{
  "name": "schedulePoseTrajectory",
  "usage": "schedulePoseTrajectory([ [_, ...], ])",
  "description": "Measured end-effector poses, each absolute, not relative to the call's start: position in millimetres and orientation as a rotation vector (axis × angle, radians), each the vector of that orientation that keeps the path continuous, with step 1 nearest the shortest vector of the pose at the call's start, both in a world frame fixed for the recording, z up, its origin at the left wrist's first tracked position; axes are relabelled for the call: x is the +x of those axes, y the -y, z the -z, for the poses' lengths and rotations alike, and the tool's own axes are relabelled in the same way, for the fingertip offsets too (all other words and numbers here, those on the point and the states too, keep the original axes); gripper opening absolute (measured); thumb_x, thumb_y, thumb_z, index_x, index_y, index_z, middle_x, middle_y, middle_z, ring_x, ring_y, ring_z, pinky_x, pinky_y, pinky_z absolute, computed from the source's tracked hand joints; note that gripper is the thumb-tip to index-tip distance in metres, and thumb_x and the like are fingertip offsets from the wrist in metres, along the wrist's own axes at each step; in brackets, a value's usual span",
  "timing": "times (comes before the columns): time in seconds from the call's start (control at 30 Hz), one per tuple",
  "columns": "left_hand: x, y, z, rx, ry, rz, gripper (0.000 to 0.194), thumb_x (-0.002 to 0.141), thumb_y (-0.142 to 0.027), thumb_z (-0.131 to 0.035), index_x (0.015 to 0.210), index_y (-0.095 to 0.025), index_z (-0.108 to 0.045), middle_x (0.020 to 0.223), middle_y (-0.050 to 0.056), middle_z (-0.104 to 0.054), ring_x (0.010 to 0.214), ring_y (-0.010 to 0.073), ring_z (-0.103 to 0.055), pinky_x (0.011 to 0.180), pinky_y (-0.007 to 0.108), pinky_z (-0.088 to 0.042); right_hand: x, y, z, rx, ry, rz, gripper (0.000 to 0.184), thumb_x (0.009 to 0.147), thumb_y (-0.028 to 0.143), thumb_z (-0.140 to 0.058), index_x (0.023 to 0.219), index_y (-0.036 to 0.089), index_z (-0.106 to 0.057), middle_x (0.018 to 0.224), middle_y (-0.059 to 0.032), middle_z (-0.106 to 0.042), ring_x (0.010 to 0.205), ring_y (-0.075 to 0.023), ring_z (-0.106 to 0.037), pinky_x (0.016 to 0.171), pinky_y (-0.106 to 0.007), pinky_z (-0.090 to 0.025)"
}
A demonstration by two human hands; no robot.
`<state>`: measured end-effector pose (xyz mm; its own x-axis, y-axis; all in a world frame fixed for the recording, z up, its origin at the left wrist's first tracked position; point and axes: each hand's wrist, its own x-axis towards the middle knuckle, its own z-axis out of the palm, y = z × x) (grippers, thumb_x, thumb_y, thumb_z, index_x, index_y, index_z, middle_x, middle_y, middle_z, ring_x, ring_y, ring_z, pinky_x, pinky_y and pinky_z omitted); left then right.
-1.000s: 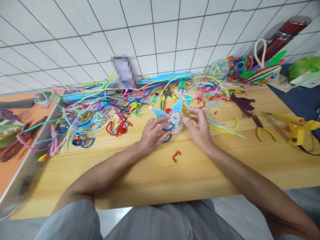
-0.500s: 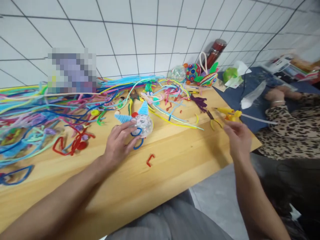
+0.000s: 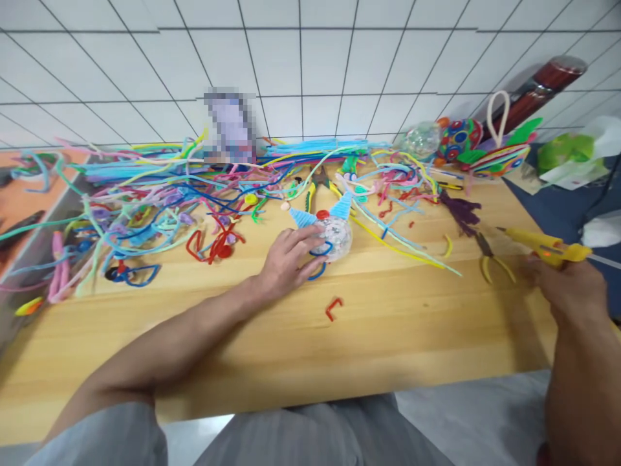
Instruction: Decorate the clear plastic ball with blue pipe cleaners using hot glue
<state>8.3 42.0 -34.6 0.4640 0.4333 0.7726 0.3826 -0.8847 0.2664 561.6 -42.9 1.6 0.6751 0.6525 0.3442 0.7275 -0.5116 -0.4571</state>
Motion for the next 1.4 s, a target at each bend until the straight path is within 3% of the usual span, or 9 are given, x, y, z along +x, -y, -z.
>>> schedulePoseTrajectory([
  [0.13, 9.2, -41.6, 32.9, 2.617, -0.714, -1.415, 0.032, 0.107, -0.03, -0.077, 0.135, -0.023, -0.064, 0.138, 0.017, -0.081, 0.123, 0.0274, -0.082, 0.093, 0.042, -0.061, 501.6, 48.0, -28.3, -2.182, 0.762, 0.005, 0.038, 0.068, 0.056, -0.098, 0.063, 0.028, -0.073, 0.077, -0.012, -0.077, 0.062, -0.0231, -0.065, 0.068, -0.053, -0.05],
  [0.23, 9.4, -41.4, 33.1, 2.619, -0.72, -1.42, 0.028, 0.107, -0.03, -0.076, 0.132, -0.022, -0.064, 0.137, 0.017, -0.081, 0.122, 0.0273, -0.082, 0.091, 0.042, -0.061, 429.3, 48.8, -43.8, -1.983, 0.886, -0.165, 0.044, 0.055, 0.06, -0.103, 0.073, 0.028, -0.079, 0.088, -0.0141, -0.084, 0.075, -0.0311, -0.075, 0.074, -0.057, -0.058],
  [0.4, 8.7, -40.4, 33.3, 2.595, -0.712, -1.408, 0.032, 0.105, -0.029, -0.078, 0.133, -0.023, -0.063, 0.139, 0.017, -0.08, 0.127, 0.028, -0.08, 0.093, 0.041, -0.06, 318.4, 32.2, -48.2, -1.715, 1.207, -0.478, 0.048, 0.057, 0.057, -0.1, 0.079, 0.026, -0.071, 0.074, -0.0052, -0.077, 0.066, -0.0267, -0.074, 0.061, -0.043, -0.064],
  [0.53, 7.5, -39.6, 32.2, 2.589, -0.7, -1.37, 0.032, 0.105, -0.026, -0.077, 0.134, -0.024, -0.064, 0.141, 0.017, -0.08, 0.127, 0.0273, -0.08, 0.093, 0.04, -0.06, 294.3, 19.6, -30.2, -1.684, 1.484, -0.327, 0.033, 0.074, 0.052, -0.09, 0.082, 0.028, -0.069, 0.072, -0.0009, -0.074, 0.065, -0.0245, -0.072, 0.062, -0.039, -0.062],
  [0.63, 7.1, -39.1, 30.4, 2.595, -0.704, -1.359, 0.031, 0.106, -0.027, -0.075, 0.134, -0.025, -0.063, 0.141, 0.017, -0.08, 0.124, 0.0272, -0.081, 0.091, 0.041, -0.06, 301.0, 16.5, -14.8, -1.715, 1.577, -0.167, 0.02, 0.078, 0.043, -0.082, 0.086, 0.03, -0.069, 0.076, -0.0011, -0.076, 0.069, -0.0271, -0.075, 0.064, -0.04, -0.063],
  [0.8, 7.4, -38.1, 26.4, 2.608, -0.723, -1.346, 0.028, 0.105, -0.024, -0.074, 0.131, -0.024, -0.062, 0.141, 0.016, -0.08, 0.124, 0.0267, -0.08, 0.093, 0.041, -0.06, 306.9, 16.6, -4.9, -1.733, 1.625, 0.009, 0.02, 0.075, 0.04, -0.072, 0.091, 0.029, -0.069, 0.075, -0.0024, -0.077, 0.062, -0.0271, -0.072, 0.061, -0.041, -0.06],
  [1.03, 6.5, -37.8, 30.0, 2.634, -0.777, -1.282, 0.024, 0.107, -0.031, -0.073, 0.128, -0.025, -0.063, 0.143, 0.016, -0.08, 0.124, 0.0275, -0.081, 0.09, 0.042, -0.06, 304.2, 16.8, -3.0, -1.87, 1.688, 0.148, 0.019, 0.069, 0.033, -0.068, 0.086, 0.031, -0.061, 0.076, -0.0027, -0.076, 0.072, -0.0279, -0.073, 0.063, -0.036, -0.058],
  [1.4, 9.6, -38.4, 27.7, 2.602, -0.715, -1.37, 0.027, 0.106, -0.027, -0.075, 0.129, -0.023, -0.064, 0.141, 0.016, -0.081, 0.121, 0.0258, -0.08, 0.09, 0.04, -0.058, 302.6, 16.0, 1.1, -1.809, 1.746, 0.111, 0.02, 0.07, 0.03, -0.064, 0.089, 0.028, -0.067, 0.073, -0.0036, -0.075, 0.067, -0.0275, -0.072, 0.062, -0.038, -0.059],
])
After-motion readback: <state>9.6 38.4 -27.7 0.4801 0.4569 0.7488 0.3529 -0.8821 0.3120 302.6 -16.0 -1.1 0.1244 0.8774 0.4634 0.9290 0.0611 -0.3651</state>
